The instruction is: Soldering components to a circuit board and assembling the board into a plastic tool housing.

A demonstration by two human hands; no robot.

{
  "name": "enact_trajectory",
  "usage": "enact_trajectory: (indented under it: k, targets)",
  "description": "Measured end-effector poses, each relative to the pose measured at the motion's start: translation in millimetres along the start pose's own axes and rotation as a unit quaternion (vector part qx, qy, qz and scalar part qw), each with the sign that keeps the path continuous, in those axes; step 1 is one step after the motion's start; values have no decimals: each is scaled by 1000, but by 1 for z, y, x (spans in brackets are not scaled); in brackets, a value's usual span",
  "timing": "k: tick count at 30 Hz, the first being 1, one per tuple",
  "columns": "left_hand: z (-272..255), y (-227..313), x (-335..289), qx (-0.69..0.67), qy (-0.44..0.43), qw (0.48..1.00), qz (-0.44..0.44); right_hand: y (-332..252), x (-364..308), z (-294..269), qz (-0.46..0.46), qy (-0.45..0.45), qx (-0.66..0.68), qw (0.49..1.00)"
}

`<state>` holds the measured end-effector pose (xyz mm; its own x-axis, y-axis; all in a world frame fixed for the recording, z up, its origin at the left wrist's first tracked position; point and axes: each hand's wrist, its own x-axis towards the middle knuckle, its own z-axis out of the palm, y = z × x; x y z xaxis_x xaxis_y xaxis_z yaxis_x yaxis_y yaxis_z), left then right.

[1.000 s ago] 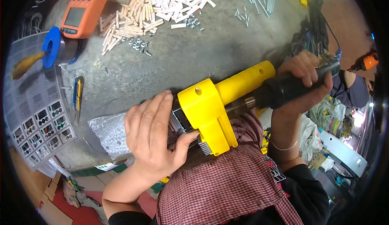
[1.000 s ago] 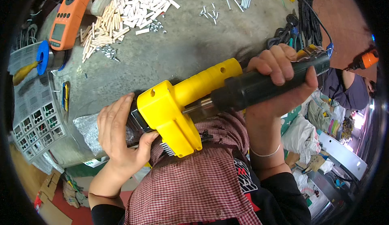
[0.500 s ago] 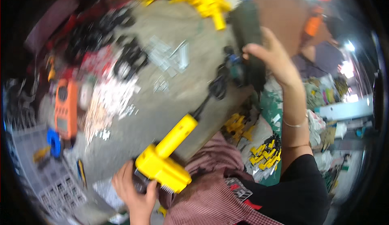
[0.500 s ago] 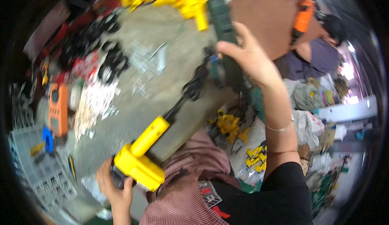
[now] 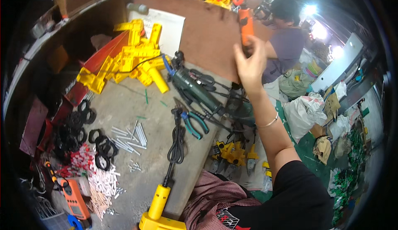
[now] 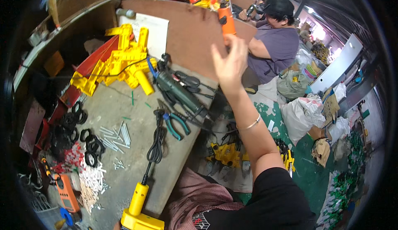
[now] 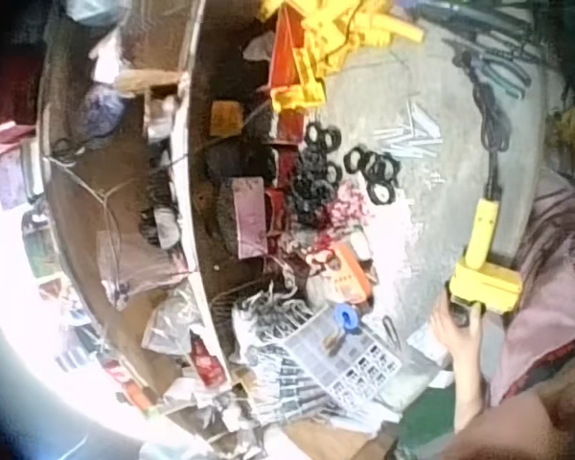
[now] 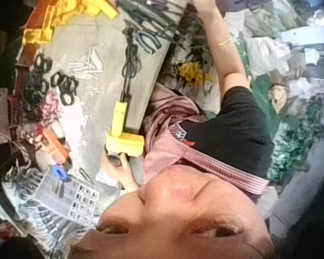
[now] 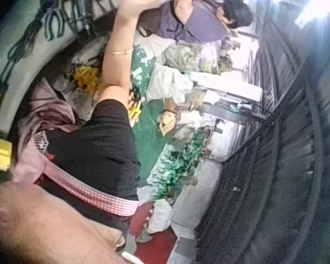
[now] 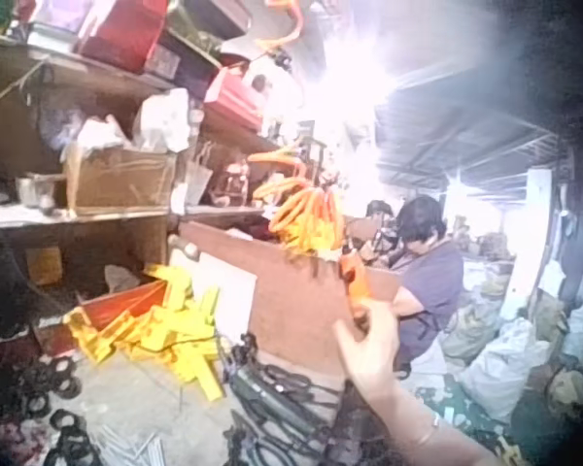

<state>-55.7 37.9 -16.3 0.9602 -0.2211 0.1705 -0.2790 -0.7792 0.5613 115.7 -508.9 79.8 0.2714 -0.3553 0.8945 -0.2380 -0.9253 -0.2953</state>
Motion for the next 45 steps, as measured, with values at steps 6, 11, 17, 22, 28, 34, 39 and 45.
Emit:
enact_trajectory:
  k: [6, 11, 17, 22, 28, 34, 39, 45]
  targets:
    - [-2, -3, 1, 20, -4, 1000, -4, 39, 55, 19, -105, 56, -167, 979]
    - [1, -5, -7, -9, 9, 1000, -25, -5, 109, 7, -207, 127, -25, 970]
    - [4, -1, 10, 17, 7, 1000, -1, -107, 96, -46, 284, -65, 572, 767]
    - [5, 0, 3, 38, 11, 999, -23, -186, -76, -45, 429, -355, 679, 477]
    - [4, -2, 3, 24, 15, 1000, 9, -213, -177, -52, 583, -299, 662, 364]
    - [4, -2, 5, -2, 23, 1000, -7, -220, -185, -60, 618, -289, 625, 380]
    - [3, -3, 7, 1, 15, 1000, -7, -229, -183, -65, 622, -309, 595, 403]
    - [3, -3, 6, -4, 17, 1000, 2, -230, -182, -67, 620, -306, 603, 399]
